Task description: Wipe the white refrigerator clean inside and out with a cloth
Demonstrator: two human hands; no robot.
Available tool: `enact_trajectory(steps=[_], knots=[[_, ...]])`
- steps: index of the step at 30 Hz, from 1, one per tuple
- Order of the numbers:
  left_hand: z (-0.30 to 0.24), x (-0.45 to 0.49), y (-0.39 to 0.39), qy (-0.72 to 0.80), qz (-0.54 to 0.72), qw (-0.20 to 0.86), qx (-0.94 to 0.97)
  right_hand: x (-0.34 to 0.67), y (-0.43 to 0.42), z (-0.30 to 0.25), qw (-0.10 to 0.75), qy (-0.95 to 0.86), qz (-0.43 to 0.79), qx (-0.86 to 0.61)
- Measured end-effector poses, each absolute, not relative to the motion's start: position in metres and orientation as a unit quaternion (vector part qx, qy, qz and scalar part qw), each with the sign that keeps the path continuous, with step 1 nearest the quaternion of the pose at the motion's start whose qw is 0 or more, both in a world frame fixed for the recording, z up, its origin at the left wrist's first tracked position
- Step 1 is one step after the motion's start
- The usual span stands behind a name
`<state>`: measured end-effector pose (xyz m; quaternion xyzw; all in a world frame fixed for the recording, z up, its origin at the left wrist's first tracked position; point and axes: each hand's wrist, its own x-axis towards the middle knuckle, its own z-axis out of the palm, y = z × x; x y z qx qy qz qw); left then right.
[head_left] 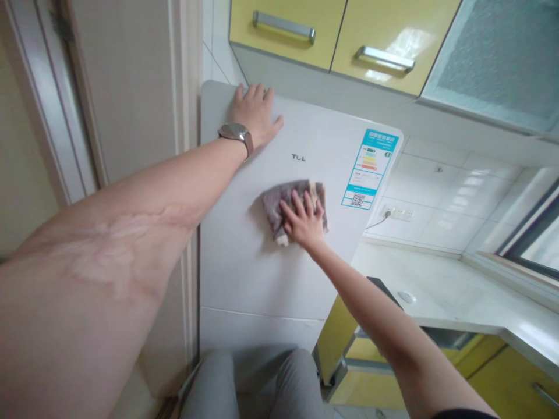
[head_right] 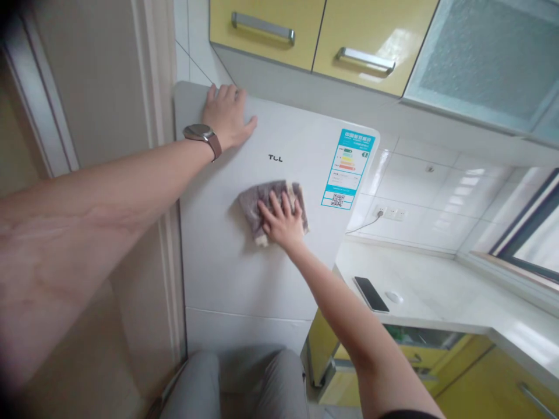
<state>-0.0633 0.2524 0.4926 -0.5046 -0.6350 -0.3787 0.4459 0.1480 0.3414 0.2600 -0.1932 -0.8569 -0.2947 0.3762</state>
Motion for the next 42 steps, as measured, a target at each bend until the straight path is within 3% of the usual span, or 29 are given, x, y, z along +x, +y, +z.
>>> enact_trajectory(steps=[5, 8, 10, 13, 18, 25, 30, 37, 42], knots=[[0.494, -0.066, 0.255, -0.622, -0.405, 0.425, -0.517, 0.187, 0.344, 0.069, 0.178, -0.924, -0.338, 0.023], [0.492, -0.066, 0.256, -0.609, -0.424, 0.408, -0.533, 0.204, 0.357, 0.005, 0.174, -0.9, -0.383, 0.112], [0.492, -0.068, 0.258, -0.604, -0.43, 0.404, -0.536, 0.208, 0.365, -0.003, 0.181, -0.893, -0.39, 0.133], [0.49, -0.071, 0.26, -0.596, -0.43, 0.407, -0.543, 0.202, 0.367, 0.031, 0.173, -0.901, -0.368, 0.148], [0.488, -0.071, 0.261, -0.597, -0.43, 0.411, -0.539, 0.184, 0.359, 0.162, 0.171, -0.93, -0.326, 0.004], [0.489, -0.053, 0.235, -0.605, -0.429, 0.399, -0.54, 0.149, 0.344, 0.35, 0.373, -0.858, -0.329, -0.129], [0.44, -0.012, 0.211, -0.55, -0.367, 0.403, -0.633, 0.125, 0.333, 0.389, 0.438, -0.844, -0.264, -0.164], [0.382, 0.004, 0.236, -0.544, -0.338, 0.371, -0.672, 0.161, 0.338, 0.423, 0.414, -0.883, -0.209, -0.071], [0.38, 0.016, 0.249, -0.562, -0.352, 0.402, -0.631, 0.2, 0.358, 0.491, 0.516, -0.79, -0.254, -0.214]])
